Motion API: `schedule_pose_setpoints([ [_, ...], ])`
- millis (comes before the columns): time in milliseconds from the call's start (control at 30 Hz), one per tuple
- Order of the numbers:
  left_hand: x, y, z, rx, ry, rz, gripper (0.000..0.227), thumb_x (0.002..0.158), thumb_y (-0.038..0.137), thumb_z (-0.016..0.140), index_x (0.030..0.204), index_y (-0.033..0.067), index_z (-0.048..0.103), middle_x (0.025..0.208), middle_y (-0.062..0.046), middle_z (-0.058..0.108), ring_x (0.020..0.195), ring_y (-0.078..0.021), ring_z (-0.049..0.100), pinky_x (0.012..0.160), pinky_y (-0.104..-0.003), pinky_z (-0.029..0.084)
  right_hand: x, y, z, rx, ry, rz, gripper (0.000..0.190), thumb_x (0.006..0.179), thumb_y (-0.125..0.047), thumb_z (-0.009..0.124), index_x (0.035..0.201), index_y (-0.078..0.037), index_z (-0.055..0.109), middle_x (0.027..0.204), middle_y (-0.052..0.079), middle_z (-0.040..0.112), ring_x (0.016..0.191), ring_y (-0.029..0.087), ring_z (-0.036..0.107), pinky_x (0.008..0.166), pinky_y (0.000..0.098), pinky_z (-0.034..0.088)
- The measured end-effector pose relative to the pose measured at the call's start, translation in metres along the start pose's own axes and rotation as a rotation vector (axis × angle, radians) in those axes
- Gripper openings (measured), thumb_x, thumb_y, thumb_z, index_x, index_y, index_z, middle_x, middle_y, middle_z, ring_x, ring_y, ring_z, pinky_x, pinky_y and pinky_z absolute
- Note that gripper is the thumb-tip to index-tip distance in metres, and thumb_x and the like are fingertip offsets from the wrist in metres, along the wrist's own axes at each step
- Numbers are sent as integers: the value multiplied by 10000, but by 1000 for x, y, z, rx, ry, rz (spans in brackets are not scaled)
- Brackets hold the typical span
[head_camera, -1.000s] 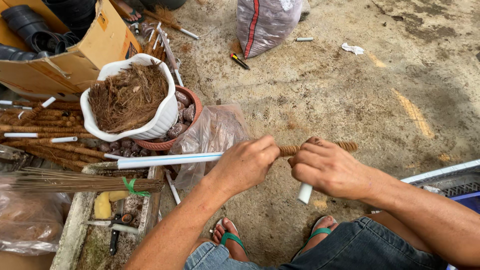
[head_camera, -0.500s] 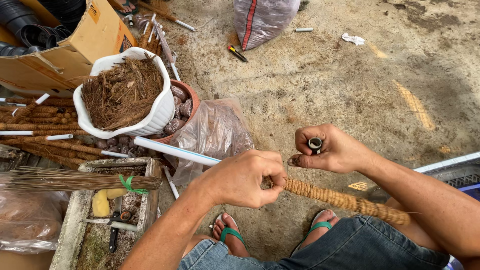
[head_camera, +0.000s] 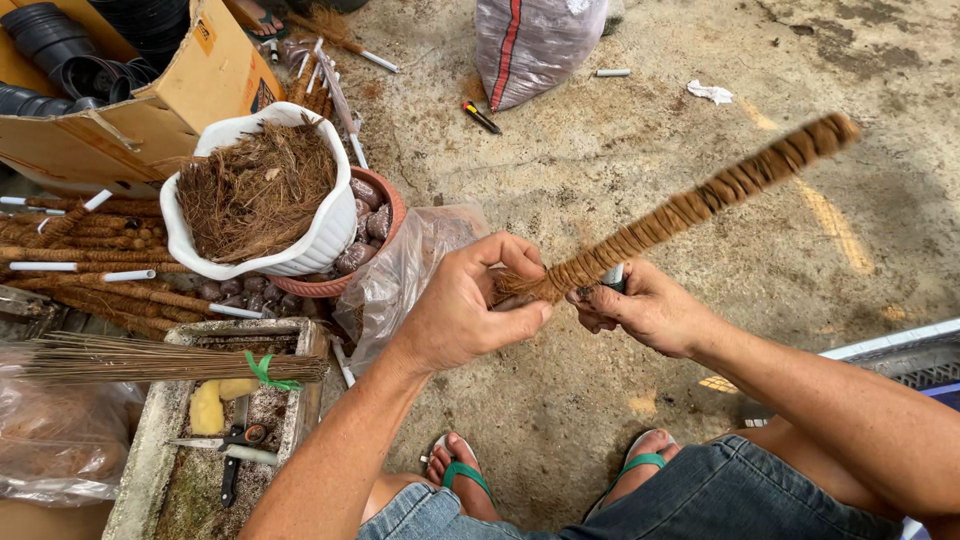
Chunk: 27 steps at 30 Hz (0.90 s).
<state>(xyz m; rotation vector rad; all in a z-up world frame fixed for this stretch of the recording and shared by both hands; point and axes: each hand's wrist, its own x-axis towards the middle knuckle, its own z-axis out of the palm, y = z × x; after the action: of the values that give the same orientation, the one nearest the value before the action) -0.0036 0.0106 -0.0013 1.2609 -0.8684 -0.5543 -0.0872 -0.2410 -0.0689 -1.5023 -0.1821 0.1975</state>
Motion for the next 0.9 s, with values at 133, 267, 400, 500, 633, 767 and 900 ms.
schedule_pose_setpoints([
  [133,2,-4,-7,107,33,93,334,853,6,855,1073,1,604,1195,-76,596,1113,-114,580,991,-262,494,-3,-12,9,-124,55,17,278,988,-315,625,904,-52,599,755,-4,581,693,111,525,624,303,475],
  [267,4,-3,-8,115,94,19,331,852,27,846,1075,2,602,1130,-73,624,1008,-99,595,865,-246,511,-6,-24,18,-267,102,-67,278,980,-255,657,825,-80,506,740,-28,519,690,85,481,598,286,442],
  [400,6,1,-10,-55,133,-186,325,840,39,769,1079,21,549,912,-113,737,755,-101,690,583,-237,510,-9,-32,24,-454,158,-114,284,962,-210,699,778,-89,520,706,-29,507,657,69,449,562,273,419],
  [500,7,2,-9,-85,125,-155,303,899,22,752,1114,3,541,857,-131,739,626,-82,602,538,-220,475,-10,-36,29,-457,170,-251,298,968,-170,723,785,-85,503,712,-13,500,659,85,454,564,285,406],
  [633,9,-3,1,-160,202,-125,298,904,29,742,1122,7,541,869,-108,717,670,-94,663,551,-229,506,-8,-44,32,-844,252,-673,274,858,-92,772,815,-87,501,864,53,538,725,130,549,595,307,456],
  [767,13,-7,11,-82,254,-108,287,921,54,735,1128,8,540,846,-107,747,635,-68,613,531,-211,490,-7,-47,34,-952,326,-845,278,808,19,808,830,-56,542,988,201,550,650,136,518,553,322,437],
  [900,14,-8,22,-30,327,-71,278,917,41,745,1121,14,557,847,-82,724,686,-68,646,543,-198,493,-6,-45,27,-951,244,-912,260,909,-11,743,865,-94,501,906,55,601,766,137,598,627,299,486],
])
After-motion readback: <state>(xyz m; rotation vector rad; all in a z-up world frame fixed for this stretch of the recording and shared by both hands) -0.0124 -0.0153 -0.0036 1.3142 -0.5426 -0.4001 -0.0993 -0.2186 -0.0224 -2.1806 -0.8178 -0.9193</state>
